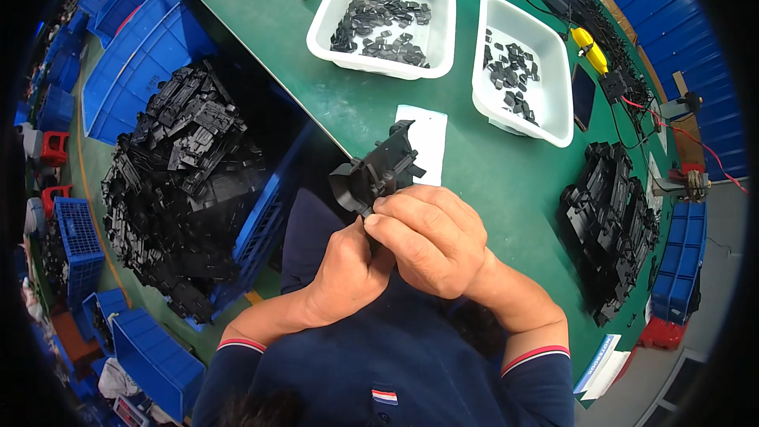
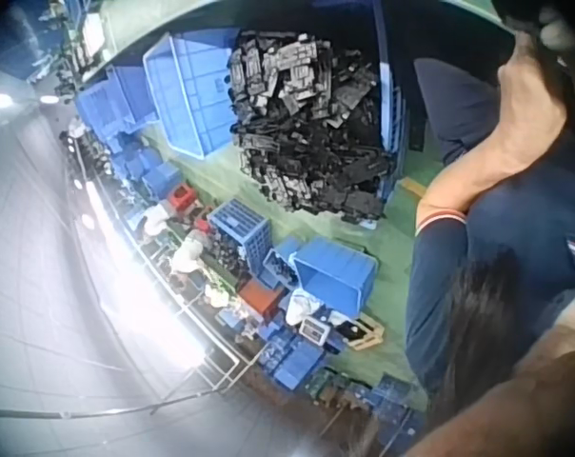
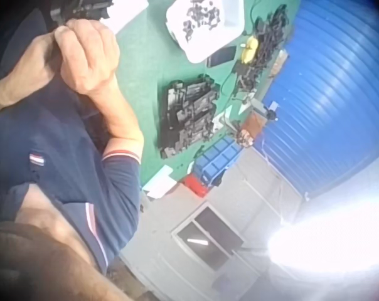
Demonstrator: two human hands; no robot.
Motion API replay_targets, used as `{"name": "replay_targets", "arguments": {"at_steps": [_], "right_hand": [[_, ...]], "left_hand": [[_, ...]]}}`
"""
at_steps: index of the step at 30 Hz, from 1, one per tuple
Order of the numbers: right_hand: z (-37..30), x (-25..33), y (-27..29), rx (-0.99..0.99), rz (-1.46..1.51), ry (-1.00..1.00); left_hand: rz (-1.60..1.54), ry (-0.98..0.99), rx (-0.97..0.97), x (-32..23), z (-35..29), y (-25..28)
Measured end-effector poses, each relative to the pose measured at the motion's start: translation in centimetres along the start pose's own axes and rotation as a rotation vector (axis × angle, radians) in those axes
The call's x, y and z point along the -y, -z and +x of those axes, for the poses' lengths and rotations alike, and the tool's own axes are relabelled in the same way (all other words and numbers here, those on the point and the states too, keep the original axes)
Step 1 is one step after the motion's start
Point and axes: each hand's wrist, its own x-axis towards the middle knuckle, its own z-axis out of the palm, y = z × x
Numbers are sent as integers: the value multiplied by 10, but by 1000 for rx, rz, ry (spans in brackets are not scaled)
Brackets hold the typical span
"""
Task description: Assembling black plastic electronic component housings by inserting small parts.
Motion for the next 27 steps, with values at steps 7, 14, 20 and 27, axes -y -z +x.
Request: {"name": "replay_targets", "arguments": {"at_steps": [7, 14, 20, 27], "right_hand": [[-10, 16, 15, -53, 13, -235], [-30, 25, 54, 125, 115, -783], [-52, 29, 71, -86, -59, -840], [-97, 52, 195, -447, -326, -1184]], "left_hand": [[-203, 114, 62, 1, 5, 9], [-555, 206, 261, -15, 29, -4], [-517, 94, 573, -29, 50, -50], [-406, 162, 878, -54, 53, -81]]}}
